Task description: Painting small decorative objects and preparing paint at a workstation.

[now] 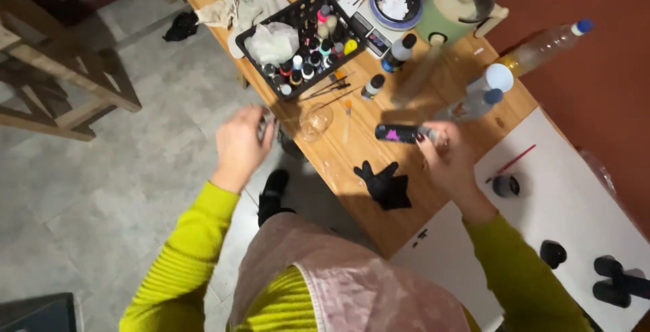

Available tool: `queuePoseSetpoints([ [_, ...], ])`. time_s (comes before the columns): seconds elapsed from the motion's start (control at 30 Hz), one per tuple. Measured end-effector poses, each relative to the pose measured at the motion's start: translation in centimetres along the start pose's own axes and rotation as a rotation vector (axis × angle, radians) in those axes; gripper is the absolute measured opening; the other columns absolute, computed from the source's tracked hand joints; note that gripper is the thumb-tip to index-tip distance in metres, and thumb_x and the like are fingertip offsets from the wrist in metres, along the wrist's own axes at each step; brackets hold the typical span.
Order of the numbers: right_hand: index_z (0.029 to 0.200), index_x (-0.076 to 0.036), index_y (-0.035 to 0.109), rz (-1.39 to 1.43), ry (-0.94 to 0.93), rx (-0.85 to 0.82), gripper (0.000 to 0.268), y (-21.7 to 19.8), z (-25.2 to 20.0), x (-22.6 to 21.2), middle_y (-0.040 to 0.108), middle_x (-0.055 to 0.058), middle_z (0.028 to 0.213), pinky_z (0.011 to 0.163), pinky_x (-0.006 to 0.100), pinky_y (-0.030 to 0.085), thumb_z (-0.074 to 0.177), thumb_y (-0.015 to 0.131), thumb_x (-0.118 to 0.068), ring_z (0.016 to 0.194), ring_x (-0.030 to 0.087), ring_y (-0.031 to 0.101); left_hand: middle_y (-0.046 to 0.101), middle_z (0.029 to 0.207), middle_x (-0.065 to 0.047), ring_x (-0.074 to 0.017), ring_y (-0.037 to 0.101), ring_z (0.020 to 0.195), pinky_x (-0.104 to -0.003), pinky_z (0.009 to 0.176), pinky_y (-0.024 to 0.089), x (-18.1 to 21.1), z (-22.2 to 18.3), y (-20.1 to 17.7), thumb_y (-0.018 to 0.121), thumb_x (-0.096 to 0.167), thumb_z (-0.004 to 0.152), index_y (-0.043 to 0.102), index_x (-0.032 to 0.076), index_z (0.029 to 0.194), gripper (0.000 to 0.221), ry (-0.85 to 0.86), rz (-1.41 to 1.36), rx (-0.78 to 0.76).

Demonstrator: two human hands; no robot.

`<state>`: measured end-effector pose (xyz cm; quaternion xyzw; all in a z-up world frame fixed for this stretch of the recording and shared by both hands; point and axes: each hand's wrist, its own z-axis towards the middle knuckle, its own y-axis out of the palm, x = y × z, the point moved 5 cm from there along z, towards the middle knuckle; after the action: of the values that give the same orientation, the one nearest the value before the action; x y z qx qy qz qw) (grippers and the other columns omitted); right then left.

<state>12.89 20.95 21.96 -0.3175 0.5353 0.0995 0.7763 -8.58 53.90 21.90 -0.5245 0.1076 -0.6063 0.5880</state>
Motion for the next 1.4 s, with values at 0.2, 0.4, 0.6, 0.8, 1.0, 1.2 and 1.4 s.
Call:
queuePoseSetpoints([
  [0.2, 0.121, -0.004, 0.063, -0.043, 0.014, 0.076, 0.025, 7.0, 9.3, 1.2, 0.064, 0.000, 0.095, 0.065, 0.021, 0.047, 0.099, 0.072, -0.012, 0.078, 0.004, 0.058, 0.063, 0.118, -0.017, -0.0391, 0.057, 0.110, -0.049, 0.088, 0.047, -4.9, 11.9, 2.4, 0.082, 0.013, 0.072, 0.065, 0.002, 0.113, 0.045, 0.200, 0.037, -0.073],
  [0.4, 0.122, -0.002, 0.063, -0.205, -0.017, -0.010, 0.027, 13.5, 15.9, 2.1, 0.068, 0.009, 0.099, 0.070, 0.031, 0.053, 0.098, 0.072, -0.012, 0.081, 0.015, 0.065, 0.061, 0.118, -0.016, -0.0379, 0.056, 0.112, -0.049, 0.095, 0.045, -11.3, 15.8, 9.3, 0.087, 0.016, 0.070, 0.067, 0.005, 0.121, 0.056, 0.266, -0.020, -0.292],
  [0.6, 0.117, -0.002, 0.062, -0.401, -0.024, -0.174, 0.029, 17.2, 19.4, 3.9, 0.068, 0.018, 0.100, 0.071, 0.039, 0.056, 0.093, 0.074, -0.013, 0.081, 0.029, 0.070, 0.066, 0.103, -0.014, -0.0363, 0.065, 0.095, -0.042, 0.082, 0.055, -13.6, 17.6, 8.7, 0.085, 0.012, 0.076, 0.071, 0.006, 0.111, 0.038, 0.231, -0.365, -0.240],
  [0.8, 0.116, -0.005, 0.063, -0.498, -0.078, -0.363, 0.026, 18.8, 20.7, 2.4, 0.066, 0.017, 0.104, 0.077, 0.047, 0.055, 0.093, 0.072, -0.016, 0.091, 0.036, 0.068, 0.064, 0.098, -0.012, -0.0257, 0.064, 0.074, -0.035, 0.064, 0.053, -14.9, 18.4, 8.8, 0.084, 0.013, 0.080, 0.071, 0.005, 0.114, 0.037, -0.084, -0.532, -0.413],
  [1.0, 0.110, -0.009, 0.066, -0.650, -0.137, -0.526, 0.027, 20.6, 21.2, 1.3, 0.065, 0.014, 0.100, 0.074, 0.049, 0.053, 0.085, 0.076, -0.015, 0.094, 0.038, 0.065, 0.066, 0.096, -0.010, -0.0211, 0.064, 0.082, -0.030, 0.072, 0.052, -18.9, 17.6, 11.0, 0.086, 0.006, 0.083, 0.073, 0.001, 0.109, 0.030, 0.045, -0.598, -0.201],
  [1.2, 0.108, -0.010, 0.068, -0.632, -0.131, -0.530, 0.026, 19.6, 21.9, 0.1, 0.066, 0.013, 0.101, 0.076, 0.048, 0.054, 0.084, 0.075, -0.015, 0.094, 0.037, 0.066, 0.070, 0.094, 0.000, -0.0059, 0.061, 0.084, -0.023, 0.074, 0.050, -22.6, 17.8, 11.2, 0.077, 0.002, 0.095, 0.073, -0.001, 0.103, 0.009, -0.218, -0.811, -0.155],
  [1.4, 0.115, -0.006, 0.069, -0.519, -0.148, -0.298, 0.026, 15.5, 24.1, 0.9, 0.070, 0.016, 0.101, 0.075, 0.044, 0.055, 0.090, 0.072, -0.011, 0.086, 0.034, 0.068, 0.066, 0.100, -0.002, -0.0084, 0.058, 0.093, -0.023, 0.084, 0.047, -21.6, 20.3, 0.3, 0.078, -0.004, 0.103, 0.073, -0.005, 0.108, 0.008, -0.117, -0.764, 0.036],
])
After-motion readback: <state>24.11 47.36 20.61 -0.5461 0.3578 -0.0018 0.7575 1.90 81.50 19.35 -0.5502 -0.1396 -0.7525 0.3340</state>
